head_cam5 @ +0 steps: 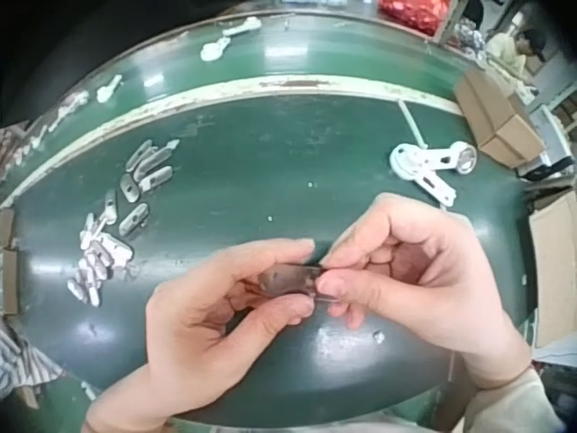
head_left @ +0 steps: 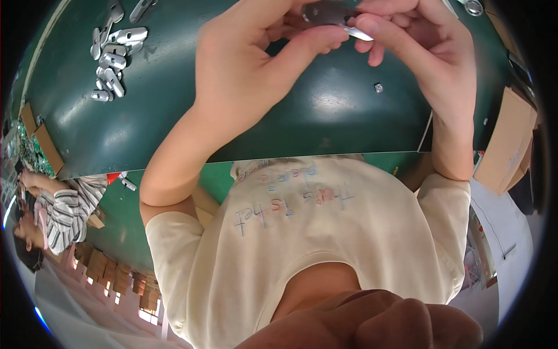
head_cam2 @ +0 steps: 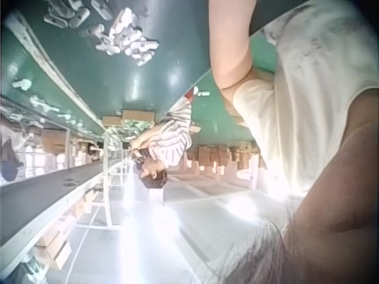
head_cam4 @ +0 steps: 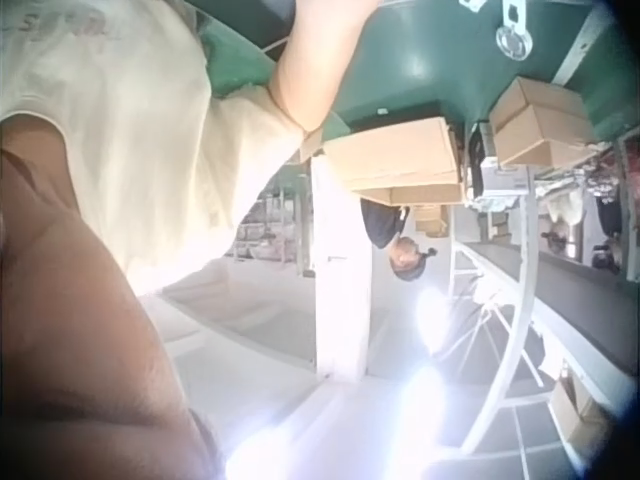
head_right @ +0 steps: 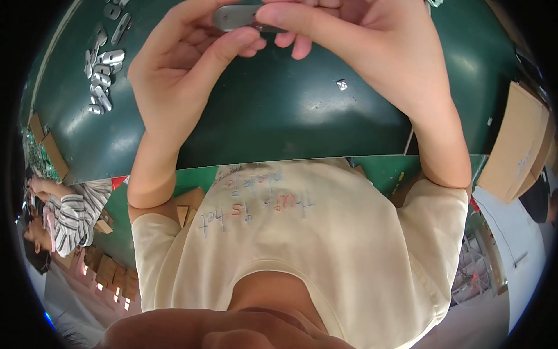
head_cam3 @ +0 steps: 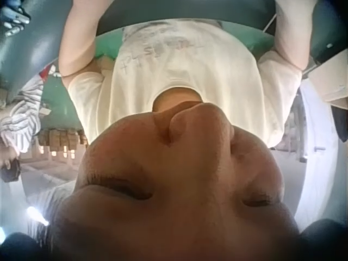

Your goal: The person assembles small metal plates and fasteners into plastic housings by hand on a factory production line.

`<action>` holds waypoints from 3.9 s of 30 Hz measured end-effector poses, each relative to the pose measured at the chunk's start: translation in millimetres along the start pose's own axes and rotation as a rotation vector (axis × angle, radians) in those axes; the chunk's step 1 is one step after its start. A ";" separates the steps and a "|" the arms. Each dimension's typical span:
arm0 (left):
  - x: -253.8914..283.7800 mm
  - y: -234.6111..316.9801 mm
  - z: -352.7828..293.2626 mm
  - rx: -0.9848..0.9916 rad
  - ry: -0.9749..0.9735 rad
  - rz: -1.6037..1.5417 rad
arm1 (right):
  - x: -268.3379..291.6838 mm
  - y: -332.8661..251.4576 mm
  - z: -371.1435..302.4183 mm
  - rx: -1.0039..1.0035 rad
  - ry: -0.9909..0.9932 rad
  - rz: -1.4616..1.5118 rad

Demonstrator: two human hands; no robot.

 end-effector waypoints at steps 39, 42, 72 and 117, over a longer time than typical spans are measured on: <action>23.5 -5.3 -3.1 0.164 -0.052 -0.133 | 11.2 6.0 7.0 0.323 -0.157 -0.034; 21.3 -6.5 -2.8 0.193 -0.038 -0.117 | 13.4 6.9 8.4 0.280 -0.178 0.163; 11.4 -3.5 -10.1 0.022 0.003 -0.181 | 75.9 -37.6 24.7 0.399 0.540 -1.143; 3.0 -8.8 -10.1 0.059 -0.016 -0.235 | 7.6 -8.7 -19.5 0.133 0.090 -0.409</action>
Point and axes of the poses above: each hand's wrist, its own z-axis towards the middle knuckle, its own x-axis out of the back of the hand, y = z × x, the point moved 1 cm from there along z, towards the middle knuckle, and after that the axes turned 1 degree about -z, right-handed, at the moved point
